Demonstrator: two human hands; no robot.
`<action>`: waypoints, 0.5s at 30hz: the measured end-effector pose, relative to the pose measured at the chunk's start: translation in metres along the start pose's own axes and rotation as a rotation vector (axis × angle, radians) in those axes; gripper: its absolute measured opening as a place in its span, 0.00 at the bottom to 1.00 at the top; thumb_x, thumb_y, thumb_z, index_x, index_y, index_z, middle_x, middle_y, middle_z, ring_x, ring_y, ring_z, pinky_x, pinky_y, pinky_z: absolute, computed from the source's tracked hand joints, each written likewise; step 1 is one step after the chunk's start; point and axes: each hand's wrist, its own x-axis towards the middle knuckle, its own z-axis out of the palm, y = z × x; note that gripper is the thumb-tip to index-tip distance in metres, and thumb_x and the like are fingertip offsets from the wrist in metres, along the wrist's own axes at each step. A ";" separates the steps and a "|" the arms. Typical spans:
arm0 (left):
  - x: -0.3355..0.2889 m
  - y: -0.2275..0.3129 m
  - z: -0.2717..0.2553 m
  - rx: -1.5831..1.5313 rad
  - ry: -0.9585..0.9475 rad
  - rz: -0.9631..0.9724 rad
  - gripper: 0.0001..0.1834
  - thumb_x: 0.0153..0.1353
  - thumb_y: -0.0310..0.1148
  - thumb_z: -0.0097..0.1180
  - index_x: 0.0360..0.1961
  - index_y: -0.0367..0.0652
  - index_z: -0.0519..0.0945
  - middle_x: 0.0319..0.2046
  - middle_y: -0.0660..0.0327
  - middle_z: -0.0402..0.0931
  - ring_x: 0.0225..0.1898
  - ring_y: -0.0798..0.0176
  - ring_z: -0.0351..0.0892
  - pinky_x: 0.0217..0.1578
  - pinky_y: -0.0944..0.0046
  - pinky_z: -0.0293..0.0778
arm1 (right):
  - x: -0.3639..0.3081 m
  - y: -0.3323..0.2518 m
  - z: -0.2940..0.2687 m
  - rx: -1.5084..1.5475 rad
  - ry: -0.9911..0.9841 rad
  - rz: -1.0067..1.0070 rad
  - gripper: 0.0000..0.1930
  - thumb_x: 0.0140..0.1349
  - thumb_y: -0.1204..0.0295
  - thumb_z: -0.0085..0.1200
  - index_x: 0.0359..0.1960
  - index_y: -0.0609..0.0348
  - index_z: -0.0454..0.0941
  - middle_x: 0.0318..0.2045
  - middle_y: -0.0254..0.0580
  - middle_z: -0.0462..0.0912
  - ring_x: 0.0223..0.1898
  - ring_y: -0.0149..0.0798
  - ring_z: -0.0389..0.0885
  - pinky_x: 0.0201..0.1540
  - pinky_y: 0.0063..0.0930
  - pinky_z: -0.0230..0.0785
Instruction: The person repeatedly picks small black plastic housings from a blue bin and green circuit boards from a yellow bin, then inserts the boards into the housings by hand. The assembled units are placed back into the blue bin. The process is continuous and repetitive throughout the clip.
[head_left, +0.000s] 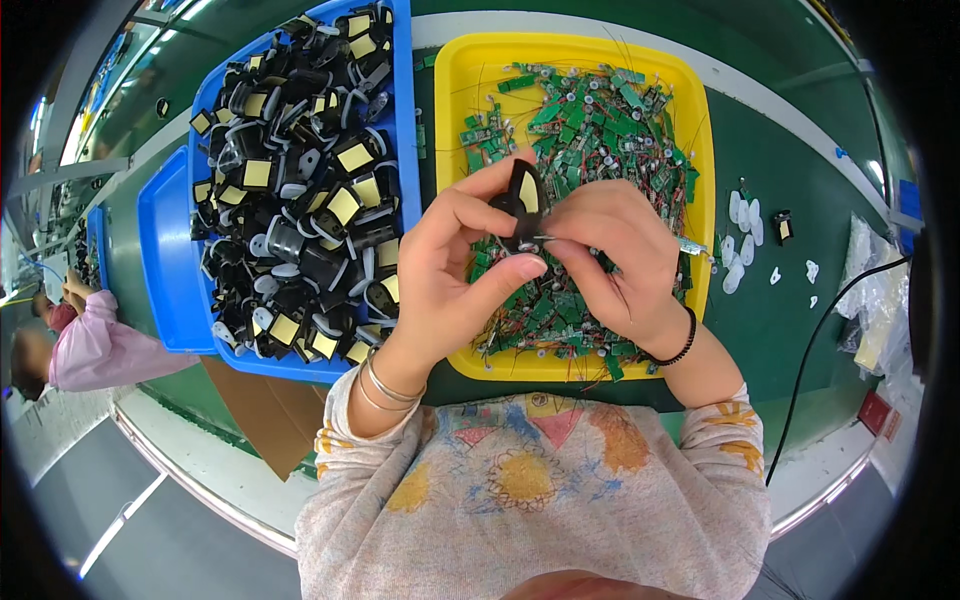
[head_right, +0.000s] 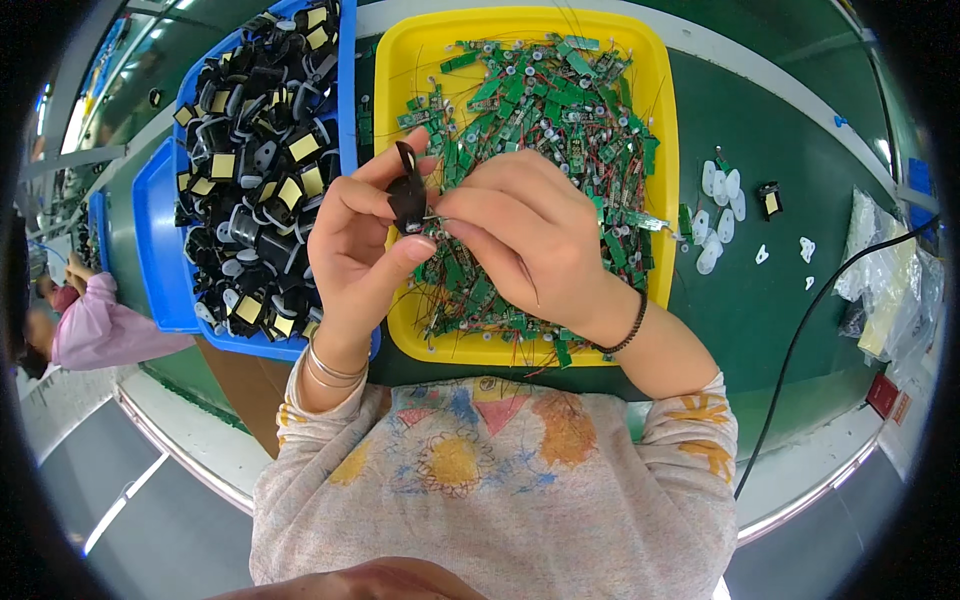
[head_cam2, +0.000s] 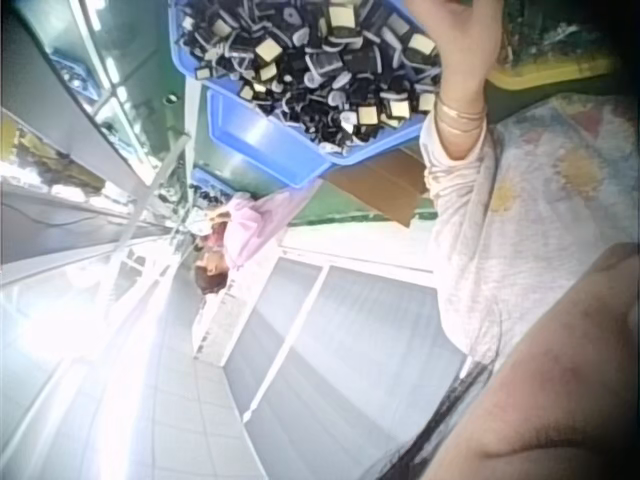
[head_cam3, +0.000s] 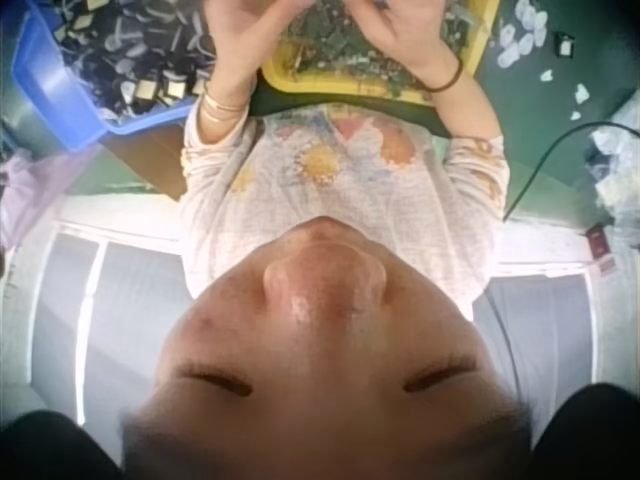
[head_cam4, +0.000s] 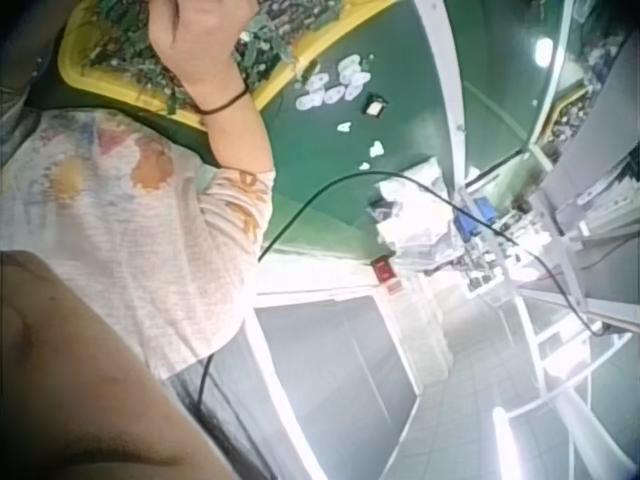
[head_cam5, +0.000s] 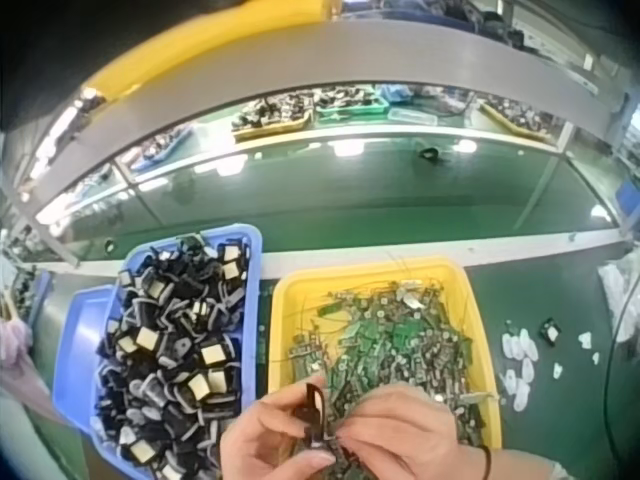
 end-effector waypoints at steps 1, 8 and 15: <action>0.000 0.000 -0.001 0.027 -0.017 0.012 0.15 0.45 0.20 0.64 0.31 0.37 0.69 0.54 0.46 0.64 0.55 0.54 0.67 0.52 0.61 0.64 | -0.001 0.000 0.000 -0.005 -0.008 -0.008 0.09 0.43 0.80 0.58 0.29 0.60 0.77 0.26 0.40 0.75 0.29 0.43 0.74 0.30 0.31 0.68; 0.000 0.002 -0.011 0.331 -0.086 0.078 0.20 0.39 0.19 0.67 0.30 0.39 0.68 0.49 0.48 0.68 0.54 0.53 0.68 0.54 0.59 0.64 | -0.002 0.001 0.001 -0.038 -0.031 -0.024 0.09 0.42 0.79 0.58 0.28 0.59 0.77 0.26 0.39 0.75 0.30 0.43 0.74 0.31 0.31 0.68; 0.000 0.006 -0.001 0.439 0.022 0.042 0.32 0.37 0.17 0.66 0.44 0.39 0.63 0.43 0.52 0.72 0.48 0.59 0.73 0.51 0.63 0.65 | -0.002 0.003 0.001 -0.085 -0.062 -0.033 0.08 0.42 0.78 0.57 0.28 0.59 0.77 0.27 0.39 0.75 0.30 0.43 0.74 0.31 0.31 0.69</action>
